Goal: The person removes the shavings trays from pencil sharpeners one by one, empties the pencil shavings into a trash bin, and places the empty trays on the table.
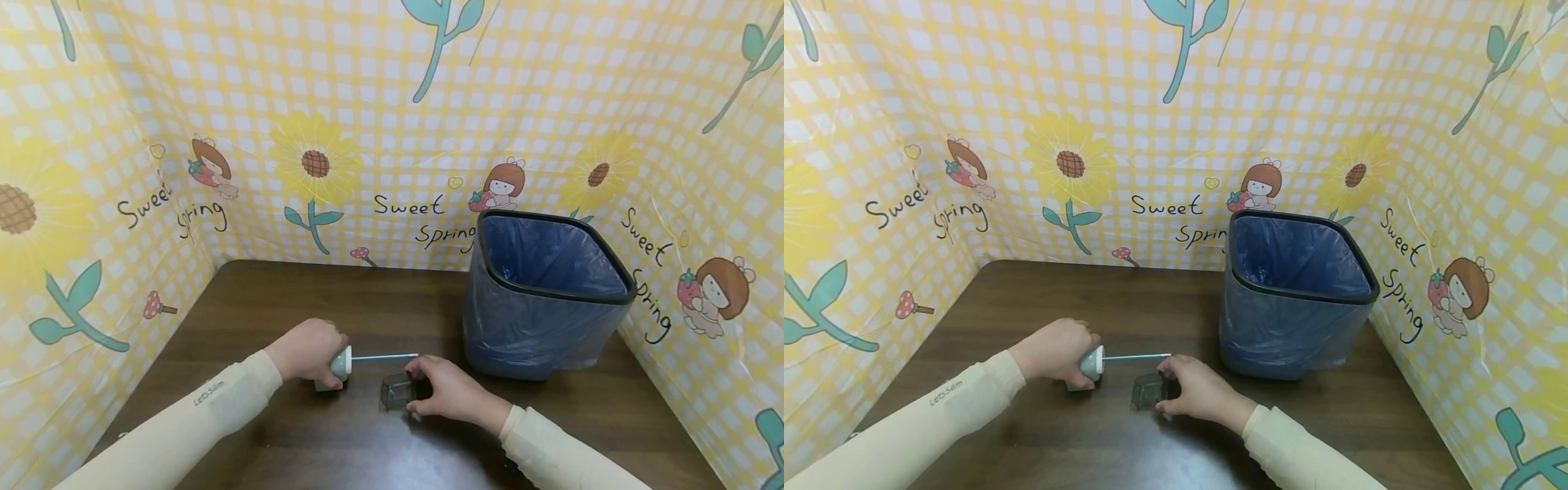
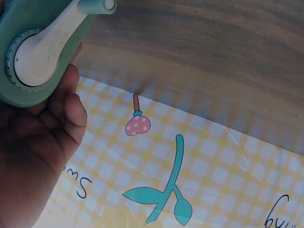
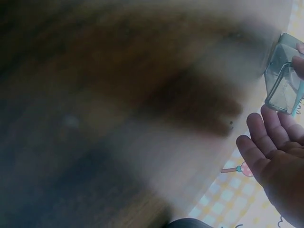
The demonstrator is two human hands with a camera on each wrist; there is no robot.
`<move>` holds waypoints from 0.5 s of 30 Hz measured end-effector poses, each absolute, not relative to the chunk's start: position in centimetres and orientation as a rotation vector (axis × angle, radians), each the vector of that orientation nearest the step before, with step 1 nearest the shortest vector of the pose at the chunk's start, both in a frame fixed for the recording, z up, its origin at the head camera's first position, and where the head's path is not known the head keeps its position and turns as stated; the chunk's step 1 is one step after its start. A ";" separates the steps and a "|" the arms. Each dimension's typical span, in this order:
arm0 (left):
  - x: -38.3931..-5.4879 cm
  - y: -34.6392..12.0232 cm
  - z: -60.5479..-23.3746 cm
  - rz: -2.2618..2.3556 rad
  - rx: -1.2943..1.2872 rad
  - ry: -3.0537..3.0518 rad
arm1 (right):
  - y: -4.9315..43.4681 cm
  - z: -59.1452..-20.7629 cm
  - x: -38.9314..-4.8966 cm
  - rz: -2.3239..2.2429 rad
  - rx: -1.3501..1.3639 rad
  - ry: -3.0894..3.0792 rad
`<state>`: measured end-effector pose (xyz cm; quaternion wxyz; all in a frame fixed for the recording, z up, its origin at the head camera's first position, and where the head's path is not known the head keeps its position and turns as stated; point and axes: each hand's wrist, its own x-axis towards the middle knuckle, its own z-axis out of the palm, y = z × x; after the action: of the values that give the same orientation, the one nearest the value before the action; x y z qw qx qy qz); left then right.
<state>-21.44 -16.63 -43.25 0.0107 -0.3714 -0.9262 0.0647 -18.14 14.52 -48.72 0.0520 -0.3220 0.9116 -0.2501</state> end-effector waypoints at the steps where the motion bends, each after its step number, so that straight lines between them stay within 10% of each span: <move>1: -21.4 -16.6 -43.3 0.202 -1.157 -2.888 | 14.5 -48.7 -18.1 -0.748 -0.987 2.779; 15: -21.4 -16.8 -43.3 0.184 -1.158 -2.873 | 14.4 -48.6 -18.0 -0.646 -1.018 2.814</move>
<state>-21.45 -16.79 -43.32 0.0194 -0.3730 -0.9257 0.0594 -17.99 14.41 -48.60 0.0399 -0.3321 0.9185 -0.2109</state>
